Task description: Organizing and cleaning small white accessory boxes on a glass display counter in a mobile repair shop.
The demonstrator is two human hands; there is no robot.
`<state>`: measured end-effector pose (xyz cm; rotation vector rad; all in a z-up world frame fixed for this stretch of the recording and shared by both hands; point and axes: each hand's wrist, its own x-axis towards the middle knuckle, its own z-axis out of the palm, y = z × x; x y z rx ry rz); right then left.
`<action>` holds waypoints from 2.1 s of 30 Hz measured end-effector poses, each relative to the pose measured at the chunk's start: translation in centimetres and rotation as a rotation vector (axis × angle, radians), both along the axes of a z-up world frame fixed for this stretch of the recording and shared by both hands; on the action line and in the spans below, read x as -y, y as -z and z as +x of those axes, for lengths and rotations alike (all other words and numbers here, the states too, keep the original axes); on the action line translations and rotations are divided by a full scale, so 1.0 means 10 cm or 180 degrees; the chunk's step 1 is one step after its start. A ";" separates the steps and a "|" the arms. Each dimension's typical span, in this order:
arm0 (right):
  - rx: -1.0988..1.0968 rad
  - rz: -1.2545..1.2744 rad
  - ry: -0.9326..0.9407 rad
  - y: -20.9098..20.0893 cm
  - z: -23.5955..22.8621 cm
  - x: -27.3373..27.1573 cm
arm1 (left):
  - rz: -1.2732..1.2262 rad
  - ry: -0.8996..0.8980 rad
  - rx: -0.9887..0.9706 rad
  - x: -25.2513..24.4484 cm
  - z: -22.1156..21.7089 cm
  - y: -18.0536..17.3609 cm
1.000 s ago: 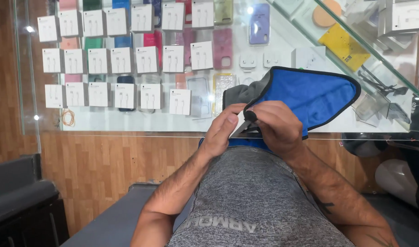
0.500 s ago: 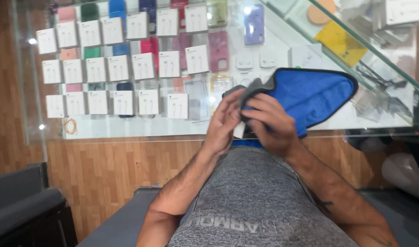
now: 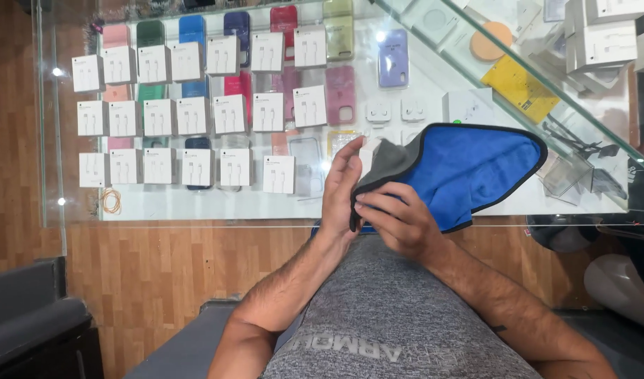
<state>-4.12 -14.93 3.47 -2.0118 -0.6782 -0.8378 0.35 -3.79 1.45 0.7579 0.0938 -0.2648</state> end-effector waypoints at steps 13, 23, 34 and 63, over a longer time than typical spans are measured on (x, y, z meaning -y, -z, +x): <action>0.0036 0.0294 0.0101 -0.16 0.34 0.15 | -0.0189 0.0102 0.0042 0.17 -0.15 -0.16; 0.0000 0.0748 0.0005 0.36 0.09 0.06 | 0.0390 0.0075 0.0187 0.09 -0.02 -0.35; -0.0071 0.0509 0.0454 -0.22 0.36 0.29 | 0.0161 0.0498 0.0486 0.08 -0.05 0.03; -0.3255 0.4579 0.0025 0.25 0.03 0.14 | 0.1406 -0.0591 0.2209 0.24 0.07 0.20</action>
